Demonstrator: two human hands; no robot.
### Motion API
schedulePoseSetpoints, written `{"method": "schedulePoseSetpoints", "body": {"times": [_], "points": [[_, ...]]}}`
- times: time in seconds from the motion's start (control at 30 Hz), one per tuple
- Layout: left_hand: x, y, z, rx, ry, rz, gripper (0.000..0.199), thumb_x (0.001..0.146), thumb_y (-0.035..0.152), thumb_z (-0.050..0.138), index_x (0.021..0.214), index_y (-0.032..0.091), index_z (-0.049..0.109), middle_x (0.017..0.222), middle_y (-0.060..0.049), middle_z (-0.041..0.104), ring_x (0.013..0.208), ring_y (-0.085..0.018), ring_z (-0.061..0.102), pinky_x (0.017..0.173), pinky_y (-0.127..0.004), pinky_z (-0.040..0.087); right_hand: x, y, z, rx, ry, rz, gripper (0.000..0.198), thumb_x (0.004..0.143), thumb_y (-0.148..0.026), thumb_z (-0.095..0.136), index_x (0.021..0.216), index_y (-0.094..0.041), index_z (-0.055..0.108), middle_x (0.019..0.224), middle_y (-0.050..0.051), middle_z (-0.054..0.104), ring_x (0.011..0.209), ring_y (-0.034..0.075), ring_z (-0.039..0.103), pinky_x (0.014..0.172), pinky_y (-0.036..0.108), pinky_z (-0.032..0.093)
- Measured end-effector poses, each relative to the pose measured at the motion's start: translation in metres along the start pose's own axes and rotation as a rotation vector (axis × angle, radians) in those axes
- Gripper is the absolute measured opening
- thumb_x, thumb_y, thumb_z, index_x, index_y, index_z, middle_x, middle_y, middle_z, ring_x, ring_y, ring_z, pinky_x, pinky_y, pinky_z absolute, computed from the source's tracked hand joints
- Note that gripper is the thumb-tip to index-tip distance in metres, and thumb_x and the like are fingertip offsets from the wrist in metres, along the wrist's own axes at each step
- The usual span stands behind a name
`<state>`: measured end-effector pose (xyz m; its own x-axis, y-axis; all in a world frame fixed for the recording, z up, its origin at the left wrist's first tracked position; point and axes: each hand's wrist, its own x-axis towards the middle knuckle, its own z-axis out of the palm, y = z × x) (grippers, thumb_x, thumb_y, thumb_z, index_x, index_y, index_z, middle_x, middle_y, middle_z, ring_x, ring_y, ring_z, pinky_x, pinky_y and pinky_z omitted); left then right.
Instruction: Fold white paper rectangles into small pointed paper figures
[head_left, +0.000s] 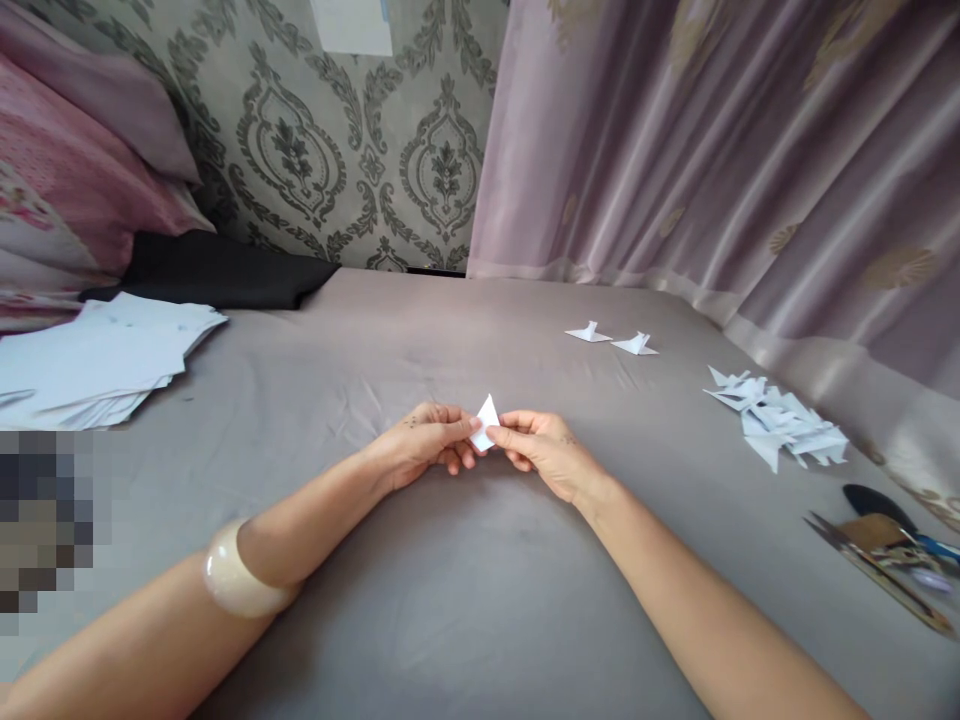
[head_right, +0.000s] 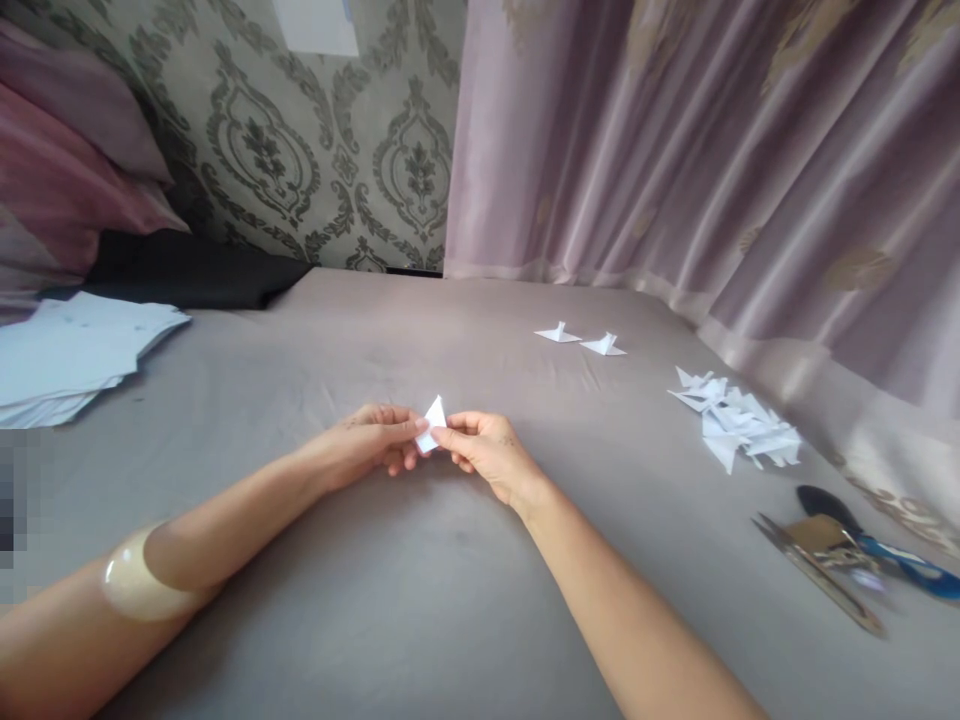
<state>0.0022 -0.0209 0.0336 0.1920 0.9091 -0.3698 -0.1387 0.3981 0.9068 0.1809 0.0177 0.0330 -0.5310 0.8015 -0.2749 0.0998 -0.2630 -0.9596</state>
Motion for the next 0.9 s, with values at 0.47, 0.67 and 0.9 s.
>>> {"method": "schedulePoseSetpoints", "body": {"times": [0.47, 0.67, 0.9], "points": [[0.002, -0.005, -0.007, 0.699, 0.299, 0.594, 0.011, 0.083, 0.029, 0.061, 0.083, 0.019, 0.067, 0.084, -0.004, 0.063, 0.070, -0.014, 0.057, 0.067, -0.026, 0.044, 0.004, 0.016, -0.005, -0.579, 0.273, -0.590, 0.011, 0.085, -0.024, 0.058, 0.088, -0.020, 0.068, 0.087, 0.005, 0.068, 0.076, 0.016, 0.062, 0.072, 0.029, 0.047], [0.006, -0.010, -0.019, 1.314, 0.128, 0.831, 0.025, 0.090, 0.017, 0.043, 0.086, 0.019, 0.067, 0.098, -0.012, 0.064, 0.087, -0.022, 0.058, 0.086, -0.037, 0.037, -0.002, 0.017, -0.008, -1.338, 0.150, -0.872, 0.032, 0.091, -0.006, 0.037, 0.079, -0.018, 0.063, 0.088, 0.009, 0.065, 0.082, 0.019, 0.057, 0.076, 0.033, 0.043], [0.000, -0.007, -0.015, 1.225, 0.106, 0.686, 0.028, 0.072, 0.009, 0.052, 0.092, 0.016, 0.071, 0.094, -0.009, 0.064, 0.075, -0.017, 0.059, 0.073, -0.030, 0.044, -0.006, 0.015, -0.014, -1.126, 0.118, -0.636, 0.034, 0.080, -0.002, 0.045, 0.101, -0.020, 0.064, 0.101, 0.004, 0.065, 0.088, 0.016, 0.059, 0.077, 0.027, 0.045]]}}
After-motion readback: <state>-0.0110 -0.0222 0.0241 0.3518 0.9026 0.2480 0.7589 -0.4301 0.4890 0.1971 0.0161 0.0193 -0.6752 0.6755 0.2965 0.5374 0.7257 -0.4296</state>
